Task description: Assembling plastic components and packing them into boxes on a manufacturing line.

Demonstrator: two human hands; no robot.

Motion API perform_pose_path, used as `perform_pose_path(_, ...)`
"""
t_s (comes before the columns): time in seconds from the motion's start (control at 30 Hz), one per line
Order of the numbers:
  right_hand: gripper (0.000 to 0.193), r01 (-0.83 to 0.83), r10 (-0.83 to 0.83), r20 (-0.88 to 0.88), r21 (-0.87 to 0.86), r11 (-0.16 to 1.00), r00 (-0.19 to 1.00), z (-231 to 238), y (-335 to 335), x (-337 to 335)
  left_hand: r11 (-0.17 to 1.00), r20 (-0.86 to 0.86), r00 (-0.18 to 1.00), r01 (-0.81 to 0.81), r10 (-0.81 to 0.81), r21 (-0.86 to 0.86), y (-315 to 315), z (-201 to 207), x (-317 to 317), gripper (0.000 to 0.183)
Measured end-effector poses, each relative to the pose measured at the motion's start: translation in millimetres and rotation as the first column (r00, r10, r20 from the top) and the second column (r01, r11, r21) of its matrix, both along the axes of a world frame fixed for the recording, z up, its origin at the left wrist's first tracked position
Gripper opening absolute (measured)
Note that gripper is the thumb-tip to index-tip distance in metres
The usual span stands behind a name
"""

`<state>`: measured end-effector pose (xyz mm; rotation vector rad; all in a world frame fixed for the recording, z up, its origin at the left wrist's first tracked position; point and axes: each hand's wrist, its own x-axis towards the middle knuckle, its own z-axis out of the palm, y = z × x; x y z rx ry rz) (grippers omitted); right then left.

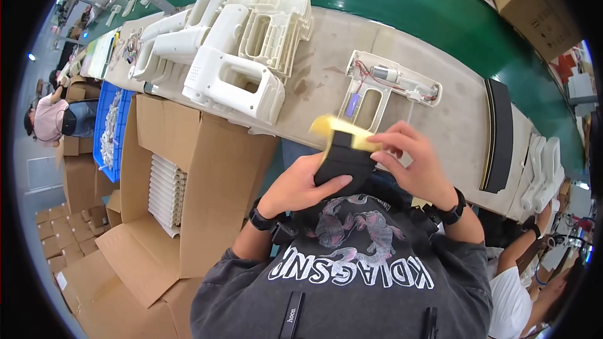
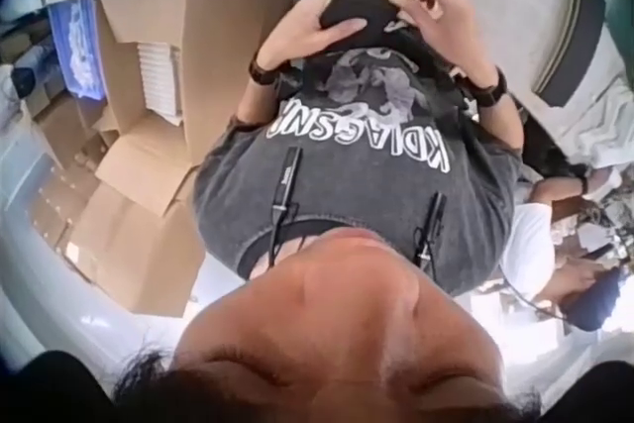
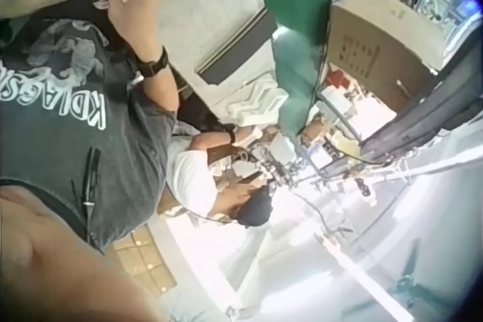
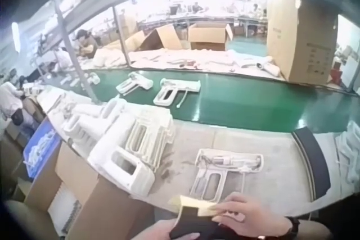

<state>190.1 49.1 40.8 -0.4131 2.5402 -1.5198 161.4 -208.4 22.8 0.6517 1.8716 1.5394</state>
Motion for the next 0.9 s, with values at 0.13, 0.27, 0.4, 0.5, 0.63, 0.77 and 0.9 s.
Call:
perform_pose_path(0.13, 0.032, 0.037, -0.052, -0.151, -0.101, 0.994, 0.987, 10, -12, -15, 0.995, -0.087, 0.992, 0.096, -0.096, -0.01, 12, 3, -1, 0.042)
perform_pose_path(0.27, 0.03, -0.141, 0.15, 0.035, -0.198, 0.97, 0.988, 7, -10, -24, 0.988, -0.323, 0.937, 0.103, -0.135, -0.114, 9, 5, -1, 0.036)
perform_pose_path(0.4, 0.029, -0.31, 0.341, 0.093, -0.25, 0.917, 0.935, 1, -4, -27, 0.963, -0.229, 0.944, 0.195, -0.236, -0.186, 3, 6, 1, 0.035)
perform_pose_path(0.5, 0.025, -0.209, 0.205, -0.051, -0.1, 0.973, 0.978, -12, 5, -42, 0.964, -0.128, 0.962, 0.22, -0.24, -0.15, -1, 1, -6, 0.037)
perform_pose_path(0.63, 0.021, 0.157, -0.132, -0.214, 0.105, 0.982, 0.968, -34, 39, -92, 0.983, 0.003, 0.984, 0.177, -0.177, 0.043, -9, 10, -7, 0.042)
perform_pose_path(0.77, 0.022, 0.362, -0.141, -0.542, 0.326, 0.873, 0.829, -59, 51, -113, 0.996, 0.023, 0.996, 0.091, -0.09, -0.027, -5, -2, -10, 0.043)
perform_pose_path(0.9, 0.024, 0.329, -0.036, -0.525, 0.477, 0.815, 0.85, -66, 51, -117, 0.999, 0.082, 0.996, 0.037, -0.037, 0.009, -2, -3, -8, 0.042)
